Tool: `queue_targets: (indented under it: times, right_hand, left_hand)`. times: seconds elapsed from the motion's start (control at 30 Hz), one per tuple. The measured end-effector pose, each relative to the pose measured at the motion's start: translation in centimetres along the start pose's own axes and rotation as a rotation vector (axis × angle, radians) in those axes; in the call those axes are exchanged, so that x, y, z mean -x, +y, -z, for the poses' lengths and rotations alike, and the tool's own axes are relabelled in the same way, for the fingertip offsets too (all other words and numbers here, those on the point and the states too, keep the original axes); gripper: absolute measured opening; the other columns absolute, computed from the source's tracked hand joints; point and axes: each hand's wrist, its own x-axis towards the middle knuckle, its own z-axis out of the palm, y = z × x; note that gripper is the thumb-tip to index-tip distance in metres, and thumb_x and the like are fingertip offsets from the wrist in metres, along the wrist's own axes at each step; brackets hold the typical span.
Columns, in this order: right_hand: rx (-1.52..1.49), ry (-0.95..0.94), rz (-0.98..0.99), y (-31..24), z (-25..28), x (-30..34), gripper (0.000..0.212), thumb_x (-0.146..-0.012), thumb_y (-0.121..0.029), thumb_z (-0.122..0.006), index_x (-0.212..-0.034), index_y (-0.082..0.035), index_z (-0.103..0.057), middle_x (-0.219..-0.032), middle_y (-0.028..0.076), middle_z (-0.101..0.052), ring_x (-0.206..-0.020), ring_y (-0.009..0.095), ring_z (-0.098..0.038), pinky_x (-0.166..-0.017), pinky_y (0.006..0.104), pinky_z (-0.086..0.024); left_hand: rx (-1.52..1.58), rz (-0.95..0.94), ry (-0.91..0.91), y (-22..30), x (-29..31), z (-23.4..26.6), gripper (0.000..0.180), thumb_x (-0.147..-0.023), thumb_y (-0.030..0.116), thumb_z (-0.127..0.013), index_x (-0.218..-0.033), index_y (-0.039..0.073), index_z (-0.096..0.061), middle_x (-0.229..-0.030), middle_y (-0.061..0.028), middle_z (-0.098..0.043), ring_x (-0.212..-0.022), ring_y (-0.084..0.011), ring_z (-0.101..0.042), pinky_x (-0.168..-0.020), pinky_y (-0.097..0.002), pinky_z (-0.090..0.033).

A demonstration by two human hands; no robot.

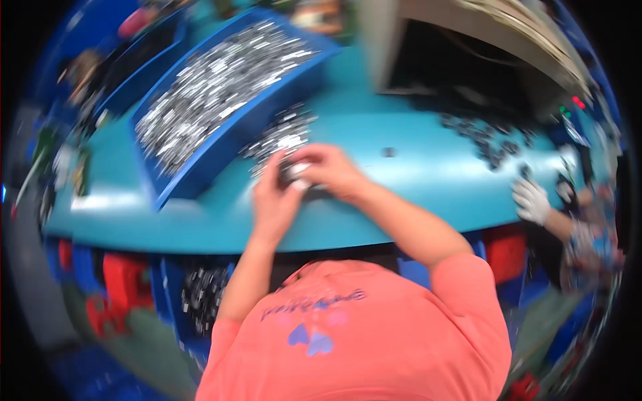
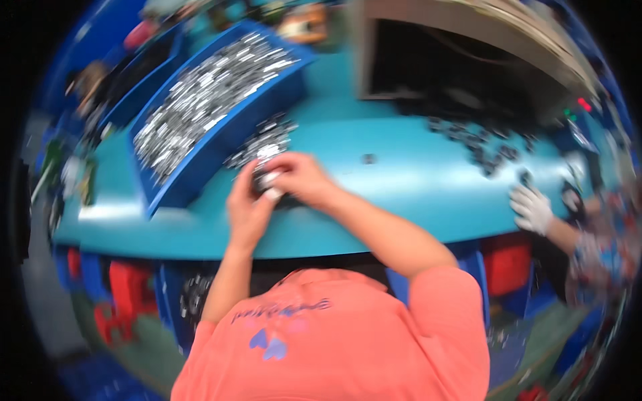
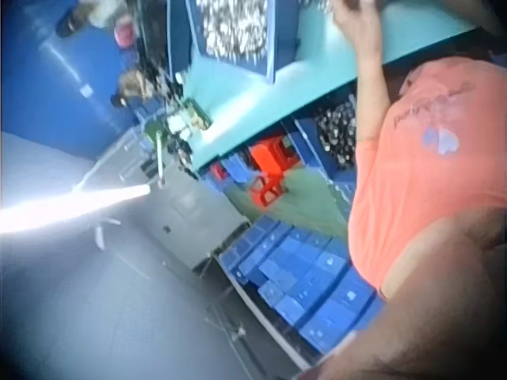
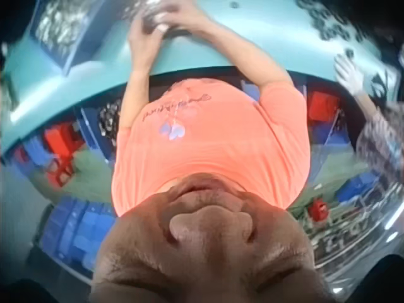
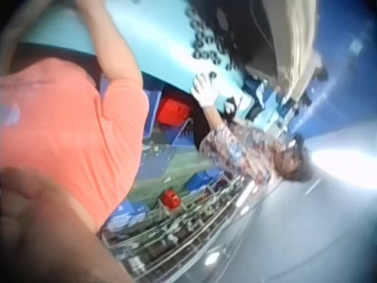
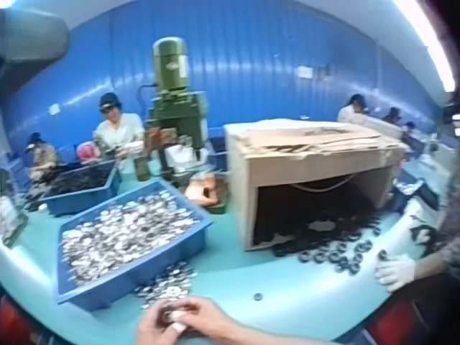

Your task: The worker is assembling small mechanical components consisting of black plastic rings and metal inserts at a factory workbench.

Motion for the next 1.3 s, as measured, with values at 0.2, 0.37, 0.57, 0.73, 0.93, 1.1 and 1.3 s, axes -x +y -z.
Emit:
queue_targets:
  times: [0.2,0.37,0.57,0.73,0.93,1.1,1.3]
  right_hand:
    - [-0.117,0.022,0.081,1.7,0.4,-0.8,0.026,-0.085,-0.006,-0.069,-0.110,0.001,-0.070,-0.099,0.007,-0.071,-0.089,0.013,-0.066,-0.079,0.0290,-0.055]
    - [-0.009,0.094,0.157,1.1,0.9,-0.7,0.025,-0.087,-0.007,-0.067,-0.111,0.000,-0.068,-0.100,0.006,-0.070,-0.091,0.012,-0.066,-0.080,0.0287,-0.055]
    - [0.035,0.063,0.170,1.3,0.7,-0.8,0.031,-0.087,-0.009,-0.070,-0.117,-0.002,-0.065,-0.106,0.005,-0.068,-0.096,0.012,-0.064,-0.088,0.0287,-0.053]
    - [0.045,0.022,0.096,0.5,0.4,-0.5,0.032,-0.086,-0.012,-0.074,-0.116,-0.002,-0.067,-0.106,0.004,-0.068,-0.096,0.012,-0.065,-0.086,0.0285,-0.054]
    - [0.101,0.060,0.130,-0.5,0.0,0.1,0.028,-0.086,-0.013,-0.075,-0.110,-0.001,-0.068,-0.096,0.002,-0.067,-0.086,0.011,-0.065,-0.079,0.0280,-0.055]
    - [0.088,0.046,0.167,0.2,-0.1,0.2,0.027,-0.086,-0.013,-0.072,-0.110,-0.001,-0.068,-0.095,0.003,-0.067,-0.086,0.011,-0.065,-0.077,0.0278,-0.055]
    - [-0.011,-0.022,0.147,0.1,0.1,0.0,0.029,-0.084,-0.012,-0.070,-0.110,0.000,-0.067,-0.096,0.005,-0.068,-0.089,0.012,-0.065,-0.078,0.0290,-0.056]
  left_hand:
    - [-0.216,-0.190,0.083,0.1,-0.7,-1.5,0.043,-0.086,0.003,-0.074,-0.128,-0.001,-0.063,-0.116,-0.0167,-0.070,-0.103,-0.0259,-0.069,-0.087,-0.0361,-0.056]
    - [-0.332,-0.323,0.095,0.3,-1.7,-2.2,0.042,-0.086,0.000,-0.072,-0.127,0.000,-0.063,-0.116,-0.0166,-0.071,-0.103,-0.0284,-0.070,-0.087,-0.0373,-0.056]
    - [-0.172,-0.256,0.115,-0.4,-1.7,-2.4,0.044,-0.086,-0.001,-0.072,-0.129,0.000,-0.063,-0.115,-0.0168,-0.071,-0.102,-0.0286,-0.070,-0.087,-0.0377,-0.055]
    - [-0.303,-0.375,0.132,-1.1,-1.6,-1.7,0.046,-0.085,-0.003,-0.070,-0.131,-0.001,-0.061,-0.116,-0.0159,-0.071,-0.100,-0.0257,-0.070,-0.086,-0.0344,-0.055]
    - [-0.338,-0.391,0.111,0.3,-1.5,-1.5,0.044,-0.083,-0.003,-0.071,-0.126,-0.002,-0.063,-0.114,-0.0192,-0.070,-0.100,-0.0339,-0.070,-0.086,-0.0389,-0.055]
    - [-0.309,-0.389,0.119,0.1,-1.1,-1.8,0.041,-0.086,-0.001,-0.071,-0.126,-0.001,-0.063,-0.114,-0.0174,-0.070,-0.099,-0.0304,-0.070,-0.085,-0.0371,-0.056]
    - [-0.299,-0.403,0.128,-0.2,-1.1,-1.8,0.042,-0.089,0.002,-0.072,-0.130,0.001,-0.062,-0.116,-0.0135,-0.071,-0.102,-0.0248,-0.070,-0.088,-0.0354,-0.055]
